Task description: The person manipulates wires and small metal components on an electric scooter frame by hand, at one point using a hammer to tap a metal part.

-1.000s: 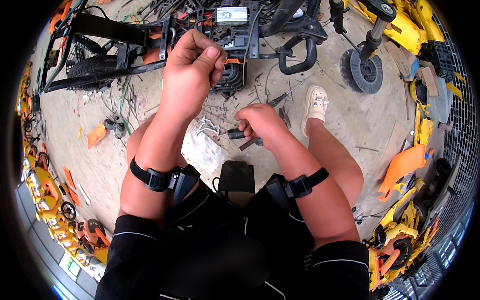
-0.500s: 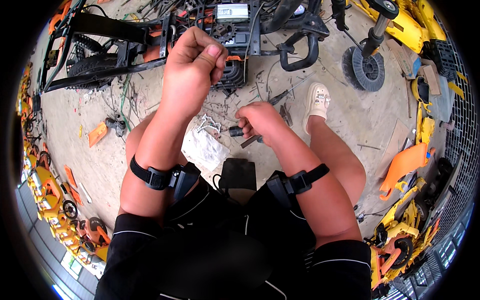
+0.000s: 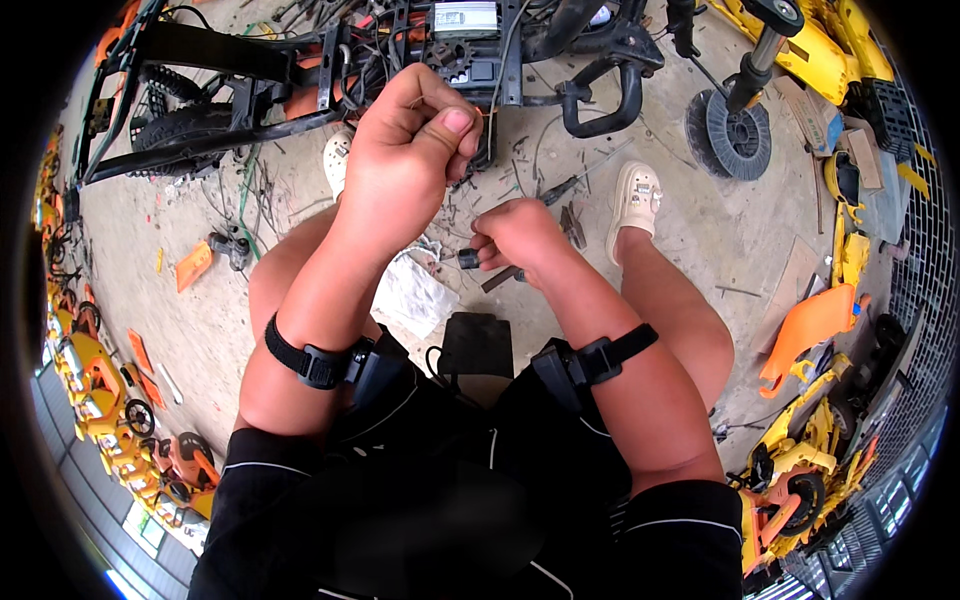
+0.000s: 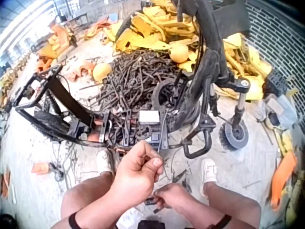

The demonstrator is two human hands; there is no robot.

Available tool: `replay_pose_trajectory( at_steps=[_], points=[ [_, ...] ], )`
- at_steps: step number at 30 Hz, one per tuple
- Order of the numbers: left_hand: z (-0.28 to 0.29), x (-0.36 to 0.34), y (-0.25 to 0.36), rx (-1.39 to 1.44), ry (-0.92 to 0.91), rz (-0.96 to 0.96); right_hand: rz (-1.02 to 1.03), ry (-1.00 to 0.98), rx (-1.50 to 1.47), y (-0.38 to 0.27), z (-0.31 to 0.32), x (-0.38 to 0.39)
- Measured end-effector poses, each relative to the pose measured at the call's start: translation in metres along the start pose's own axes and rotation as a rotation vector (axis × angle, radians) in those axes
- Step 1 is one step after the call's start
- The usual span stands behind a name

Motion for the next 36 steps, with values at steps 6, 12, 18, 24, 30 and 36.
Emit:
replay_pose_trajectory(
  at_steps=[6, 12, 18, 24, 30, 36],
  points=[
    [0.0, 0.004, -0.002, -0.024, 0.025, 0.05, 0.009, 0.073, -0.012, 0.001, -0.001, -0.004],
    [0.012, -0.004, 0.028, 0.064, 0.097, -0.099, -0.103, 0.17, 0.053, 0.041, 0.009, -0.023],
    [0.035, -0.016, 0.017, 0.163, 0.205, -0.061, 0.063, 0.128, 0.105, 0.025, 0.027, -0.016],
    [0.039, -0.022, 0.009, 0.305, 0.228, 0.06, 0.373, 0.27, 0.602, -0.013, 0.029, 0.006],
    [0.033, -0.025, 0.003, 0.412, 0.182, 0.178, 0.696, 0.547, 0.714, -0.036, 0.03, 0.026],
    [0.02, -0.022, 0.001, 0.316, 0.15, 0.252, 0.732, 0.473, 0.314, -0.077, 0.029, 0.053]
  ],
)
Point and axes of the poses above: each hand's wrist, its own x-axis away from the middle knuckle, its own z-axis out of the back of the hand, y = z × x, the point moved 2 cm from there along -x, towards the middle knuckle
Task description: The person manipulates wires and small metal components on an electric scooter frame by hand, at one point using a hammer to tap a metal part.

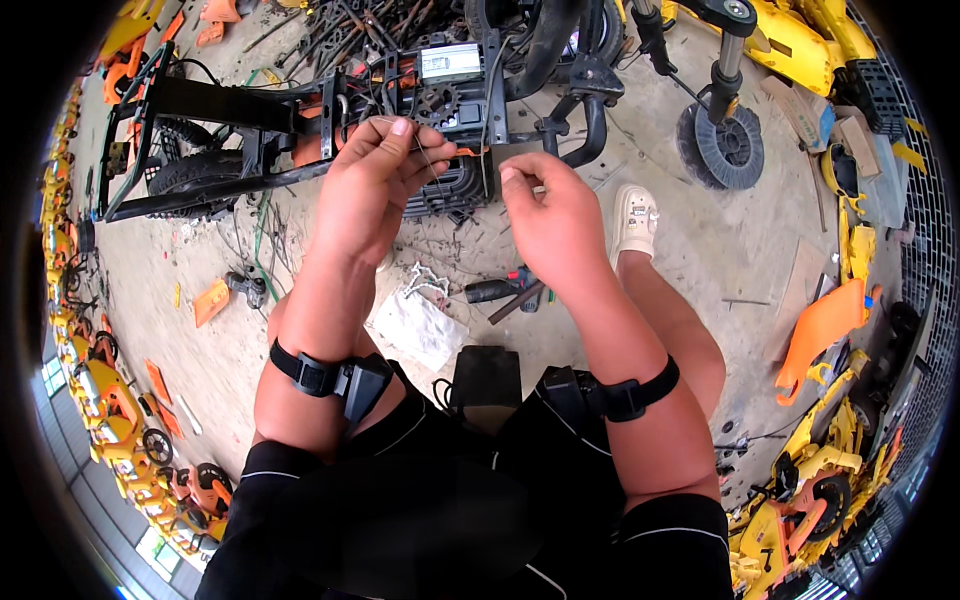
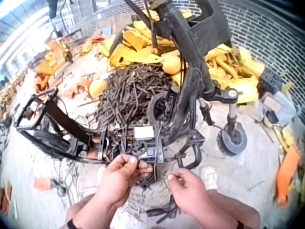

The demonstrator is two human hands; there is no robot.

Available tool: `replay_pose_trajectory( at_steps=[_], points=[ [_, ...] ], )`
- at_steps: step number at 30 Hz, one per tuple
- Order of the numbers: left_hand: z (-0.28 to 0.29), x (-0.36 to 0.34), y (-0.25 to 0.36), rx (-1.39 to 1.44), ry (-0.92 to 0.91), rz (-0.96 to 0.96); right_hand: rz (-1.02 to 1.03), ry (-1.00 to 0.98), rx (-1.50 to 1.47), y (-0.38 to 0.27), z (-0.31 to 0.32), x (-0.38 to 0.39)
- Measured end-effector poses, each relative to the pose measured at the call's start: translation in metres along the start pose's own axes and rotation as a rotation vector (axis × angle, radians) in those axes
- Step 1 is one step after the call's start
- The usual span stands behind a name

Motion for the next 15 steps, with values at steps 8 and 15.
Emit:
replay_pose_trajectory(
  at_steps=[8, 15],
  points=[
    [-0.004, -0.006, -0.015, -0.098, -0.001, -0.028, 0.059, -0.17, -0.209, -0.016, -0.005, 0.003],
    [-0.013, -0.002, -0.018, -0.231, 0.032, -0.111, 0.195, -0.076, 0.06, -0.019, -0.017, 0.013]
  ],
)
Point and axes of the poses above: each hand's wrist, its own x-axis away from the middle knuckle, its own z-axis out of the back of the hand, y = z × x, the point moved 2 cm from there along -x, towards the middle knuckle
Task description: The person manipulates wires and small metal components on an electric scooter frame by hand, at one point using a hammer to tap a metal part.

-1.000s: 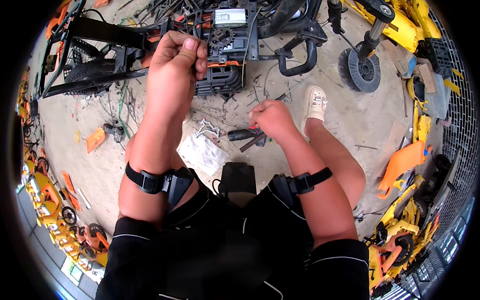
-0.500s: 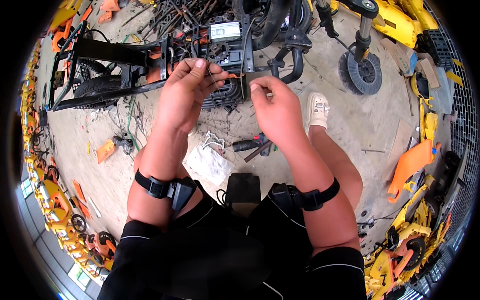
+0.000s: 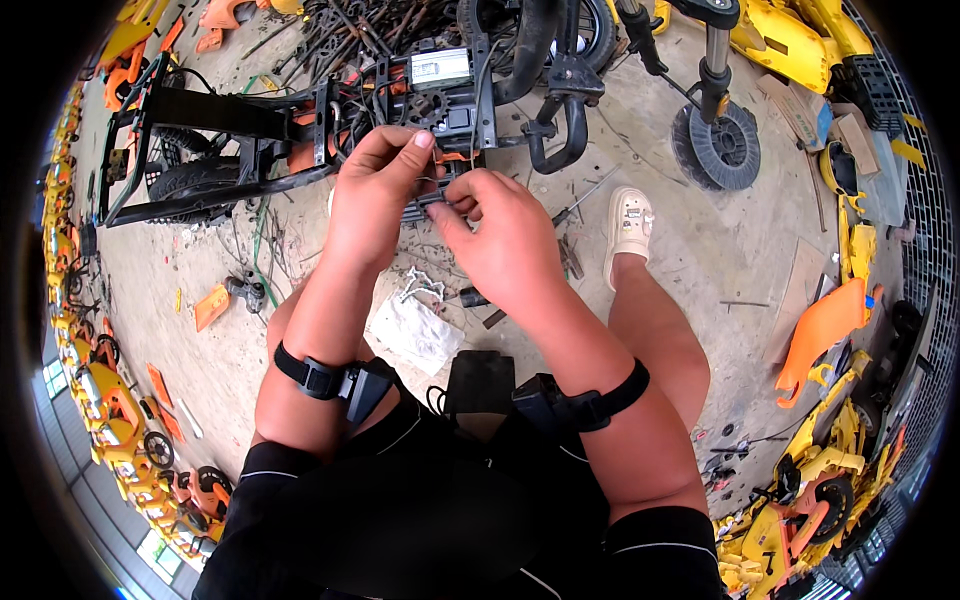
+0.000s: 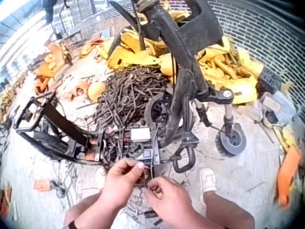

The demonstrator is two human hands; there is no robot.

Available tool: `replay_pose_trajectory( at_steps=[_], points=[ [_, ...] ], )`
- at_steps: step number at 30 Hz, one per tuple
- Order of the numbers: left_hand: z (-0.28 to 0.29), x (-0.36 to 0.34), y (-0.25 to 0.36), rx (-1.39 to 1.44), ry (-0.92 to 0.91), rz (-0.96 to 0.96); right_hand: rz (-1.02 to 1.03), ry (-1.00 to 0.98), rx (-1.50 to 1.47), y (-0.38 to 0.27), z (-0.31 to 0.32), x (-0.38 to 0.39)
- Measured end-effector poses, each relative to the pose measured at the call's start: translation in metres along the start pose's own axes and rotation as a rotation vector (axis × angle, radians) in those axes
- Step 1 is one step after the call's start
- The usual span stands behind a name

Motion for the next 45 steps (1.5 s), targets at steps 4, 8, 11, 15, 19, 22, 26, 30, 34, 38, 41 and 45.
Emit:
replay_pose_trajectory(
  at_steps=[4, 8, 11, 15, 19, 22, 26, 30, 34, 38, 41, 45],
  points=[
    [-0.001, 0.001, -0.002, -0.019, -0.003, -0.018, -0.065, 0.001, -0.055, 0.006, 0.002, 0.004],
    [0.001, 0.001, 0.002, -0.053, 0.006, -0.006, -0.129, 0.012, -0.182, 0.012, 0.002, 0.003],
    [0.004, 0.001, 0.003, -0.033, -0.012, 0.021, -0.172, -0.026, -0.271, 0.01, 0.005, 0.003],
    [0.007, 0.001, 0.003, 0.009, -0.058, 0.079, -0.139, -0.035, -0.327, 0.012, 0.005, 0.003],
    [0.012, 0.001, 0.002, 0.004, -0.067, 0.093, -0.118, -0.009, -0.228, 0.006, 0.007, 0.002],
    [0.015, -0.001, 0.0, -0.052, -0.092, 0.086, -0.021, 0.031, -0.103, 0.006, 0.009, 0.0],
    [0.015, -0.002, 0.0, -0.073, -0.108, 0.077, 0.049, 0.036, -0.02, 0.004, 0.012, -0.002],
    [0.01, -0.003, 0.0, -0.1, -0.095, 0.057, -0.059, -0.006, -0.054, 0.004, 0.012, -0.003],
    [0.007, -0.002, 0.002, -0.104, -0.11, 0.077, -0.143, -0.091, -0.128, 0.006, 0.012, -0.005],
    [0.009, -0.003, 0.0, -0.049, -0.138, 0.134, -0.079, -0.129, -0.105, 0.014, 0.011, -0.008],
    [0.009, -0.003, -0.001, 0.067, -0.142, 0.2, -0.107, -0.153, -0.115, 0.016, 0.011, -0.009],
    [0.009, -0.001, 0.001, 0.197, -0.209, 0.313, -0.184, -0.203, -0.284, 0.023, 0.011, -0.011]
  ],
)
Point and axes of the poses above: each hand's wrist, its own x-axis away from the middle knuckle, its own z-axis out of the back of the hand, y = z × x, the point moved 2 cm from there along -x, towards the middle knuckle
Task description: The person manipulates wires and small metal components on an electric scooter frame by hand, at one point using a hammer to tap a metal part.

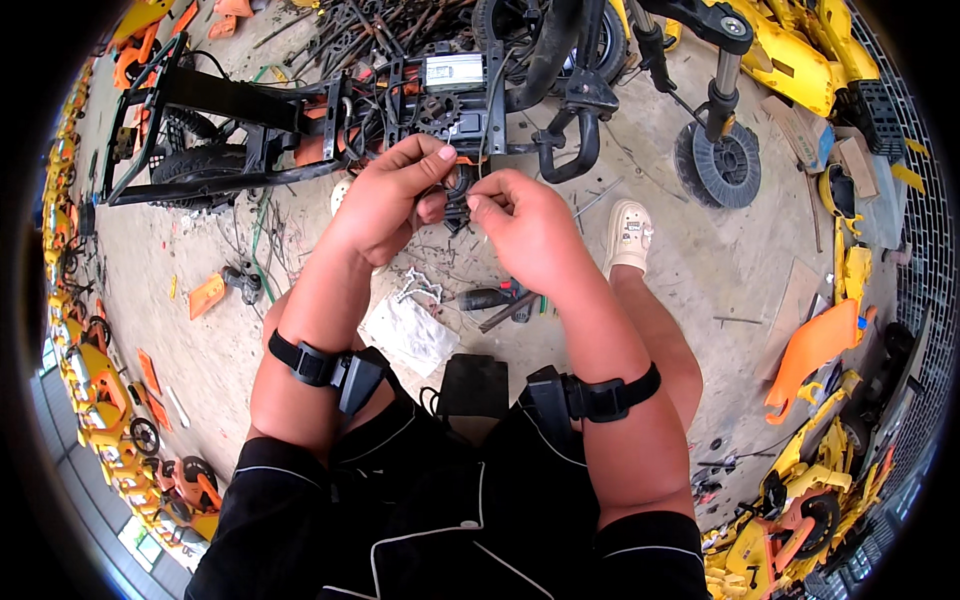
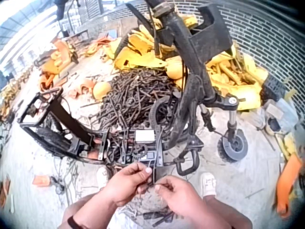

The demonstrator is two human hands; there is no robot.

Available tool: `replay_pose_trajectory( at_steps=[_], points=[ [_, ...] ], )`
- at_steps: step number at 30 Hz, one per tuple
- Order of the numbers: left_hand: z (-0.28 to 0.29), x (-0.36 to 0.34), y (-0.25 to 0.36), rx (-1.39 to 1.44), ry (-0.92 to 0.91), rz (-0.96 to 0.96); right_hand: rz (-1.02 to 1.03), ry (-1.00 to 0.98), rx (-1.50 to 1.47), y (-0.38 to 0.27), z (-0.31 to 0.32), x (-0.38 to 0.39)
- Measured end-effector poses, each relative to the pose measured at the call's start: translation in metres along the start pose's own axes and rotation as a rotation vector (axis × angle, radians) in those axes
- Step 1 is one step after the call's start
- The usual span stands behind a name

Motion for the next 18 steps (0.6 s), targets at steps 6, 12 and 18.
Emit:
replay_pose_trajectory(
  at_steps=[6, 12, 18],
  points=[
    [0.0, 0.005, 0.003, -0.075, -0.094, 0.11, -0.091, 0.035, 0.061, -0.012, 0.01, 0.0],
    [0.001, 0.009, 0.011, -0.217, -0.087, 0.105, 0.232, 0.09, 0.514, -0.022, 0.024, 0.006],
    [0.006, 0.01, 0.015, -0.195, -0.101, 0.082, 0.23, 0.068, 0.862, -0.005, 0.038, 0.008]
  ],
)
Point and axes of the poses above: each hand's wrist, its own x-axis away from the middle knuckle, its own z-axis out of the back of the hand, y = z × x, the point moved 2 cm from there along -x, towards the middle knuckle
